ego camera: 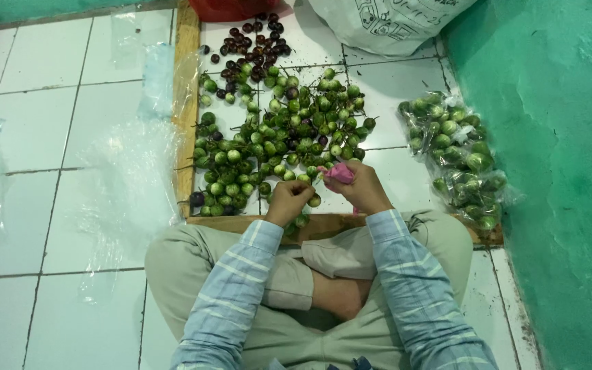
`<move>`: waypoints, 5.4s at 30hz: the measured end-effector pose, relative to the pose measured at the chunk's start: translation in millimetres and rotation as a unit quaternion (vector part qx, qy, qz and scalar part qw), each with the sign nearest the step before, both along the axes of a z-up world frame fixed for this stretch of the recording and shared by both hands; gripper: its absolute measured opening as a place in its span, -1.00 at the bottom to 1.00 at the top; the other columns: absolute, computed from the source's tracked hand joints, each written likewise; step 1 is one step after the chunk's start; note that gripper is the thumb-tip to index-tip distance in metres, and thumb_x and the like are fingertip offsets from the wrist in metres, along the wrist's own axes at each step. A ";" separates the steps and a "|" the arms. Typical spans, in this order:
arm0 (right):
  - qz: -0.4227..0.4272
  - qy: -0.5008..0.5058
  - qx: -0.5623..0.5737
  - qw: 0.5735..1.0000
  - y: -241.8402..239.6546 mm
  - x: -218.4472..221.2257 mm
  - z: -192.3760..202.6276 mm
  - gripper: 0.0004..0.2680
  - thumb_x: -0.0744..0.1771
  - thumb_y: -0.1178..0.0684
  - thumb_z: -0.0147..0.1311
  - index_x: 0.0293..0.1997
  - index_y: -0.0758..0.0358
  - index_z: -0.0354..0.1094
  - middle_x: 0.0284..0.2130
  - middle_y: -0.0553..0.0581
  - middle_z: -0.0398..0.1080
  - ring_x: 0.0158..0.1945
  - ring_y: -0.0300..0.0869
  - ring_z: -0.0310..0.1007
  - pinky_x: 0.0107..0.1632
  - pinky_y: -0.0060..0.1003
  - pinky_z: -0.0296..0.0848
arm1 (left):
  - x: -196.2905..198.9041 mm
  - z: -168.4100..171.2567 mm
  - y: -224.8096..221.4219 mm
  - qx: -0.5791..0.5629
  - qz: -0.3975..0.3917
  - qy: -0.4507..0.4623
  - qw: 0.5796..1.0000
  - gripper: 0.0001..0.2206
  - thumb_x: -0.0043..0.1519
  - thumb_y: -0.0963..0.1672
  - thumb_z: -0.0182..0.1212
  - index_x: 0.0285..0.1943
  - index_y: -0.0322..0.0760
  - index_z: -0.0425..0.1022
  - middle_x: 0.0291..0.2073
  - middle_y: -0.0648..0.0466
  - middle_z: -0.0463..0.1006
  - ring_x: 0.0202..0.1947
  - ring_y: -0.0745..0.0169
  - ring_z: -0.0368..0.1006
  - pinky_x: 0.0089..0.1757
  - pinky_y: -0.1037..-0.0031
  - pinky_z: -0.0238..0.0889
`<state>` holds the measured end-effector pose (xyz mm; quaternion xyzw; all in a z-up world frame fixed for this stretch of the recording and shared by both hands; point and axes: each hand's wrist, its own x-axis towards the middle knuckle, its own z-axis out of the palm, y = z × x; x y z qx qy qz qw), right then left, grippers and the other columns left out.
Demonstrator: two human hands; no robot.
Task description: Sorting and cleaning small green vegetables with a cloth and placing them into plastic bags
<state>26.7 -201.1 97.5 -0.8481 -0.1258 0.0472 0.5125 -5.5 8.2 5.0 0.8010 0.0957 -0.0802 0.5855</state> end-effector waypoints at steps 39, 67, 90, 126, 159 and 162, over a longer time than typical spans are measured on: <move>0.086 -0.049 -0.279 0.955 8.0 0.3 -69.4 -0.59 0.27 -0.06 0.24 0.23 0.21 0.40 0.04 0.38 0.39 0.13 0.30 0.45 0.16 0.11 0.46 | -37.9 46.1 -2.8 0.289 -0.142 0.014 0.947 -0.71 0.18 -0.04 0.17 -0.02 -0.22 0.62 -0.01 -0.14 0.56 0.30 -0.23 0.26 0.34 -0.21 -0.20; 0.415 0.122 -0.234 0.871 384.3 -49.8 5.9 -0.62 0.30 -0.20 0.15 0.18 0.15 0.45 -0.09 0.20 0.58 0.09 0.13 0.54 0.13 0.05 0.49 | -180.3 21.5 317.9 0.224 0.392 0.256 0.855 -0.35 0.21 0.15 0.20 0.24 -0.45 0.33 -0.04 -0.24 0.51 0.05 -0.26 0.52 -0.04 -0.06 0.42; 0.284 0.173 -0.154 0.930 344.9 -55.8 10.0 -0.66 0.34 -0.17 0.05 0.11 0.23 0.48 -0.22 0.17 0.60 -0.14 -0.11 0.64 -0.01 -0.15 0.51 | -169.2 -29.9 327.1 0.383 0.320 0.061 0.864 -0.41 0.21 -0.05 0.20 0.40 -0.46 0.31 0.26 -0.25 0.38 0.33 -0.27 0.24 0.20 -0.01 0.18; 0.116 0.127 0.212 0.962 145.3 -28.9 91.2 -0.80 0.43 0.03 0.07 0.02 0.39 0.38 -0.37 0.22 0.50 -0.34 -0.14 0.57 -0.36 -0.29 0.60 | -93.0 206.7 116.3 0.389 -0.031 -0.361 0.847 -0.86 0.12 -0.23 0.36 -0.35 -0.26 0.44 -0.44 0.08 0.32 -0.31 0.03 0.43 -0.25 0.26 0.40; 0.002 0.108 -0.070 0.992 40.7 -28.3 -37.9 -0.73 0.40 -0.05 0.02 -0.03 0.41 0.52 -0.37 0.42 0.55 -0.20 0.20 0.62 -0.14 -0.05 0.52 | 16.6 155.4 54.1 0.071 0.014 -0.241 0.968 -0.78 0.38 -0.19 0.09 0.06 -0.44 0.60 -0.36 -0.20 0.50 -0.27 -0.11 0.52 -0.26 0.18 0.38; 0.018 0.178 -0.230 0.956 50.8 -64.9 -45.0 -0.76 0.28 -0.04 0.14 -0.03 0.21 0.50 -0.25 0.27 0.59 -0.01 0.16 0.58 0.01 0.13 0.53 | 20.4 127.2 59.6 0.081 0.041 -0.262 0.961 -0.80 0.41 -0.14 0.14 0.02 -0.37 0.64 -0.37 -0.19 0.51 -0.27 -0.11 0.51 -0.28 0.18 0.39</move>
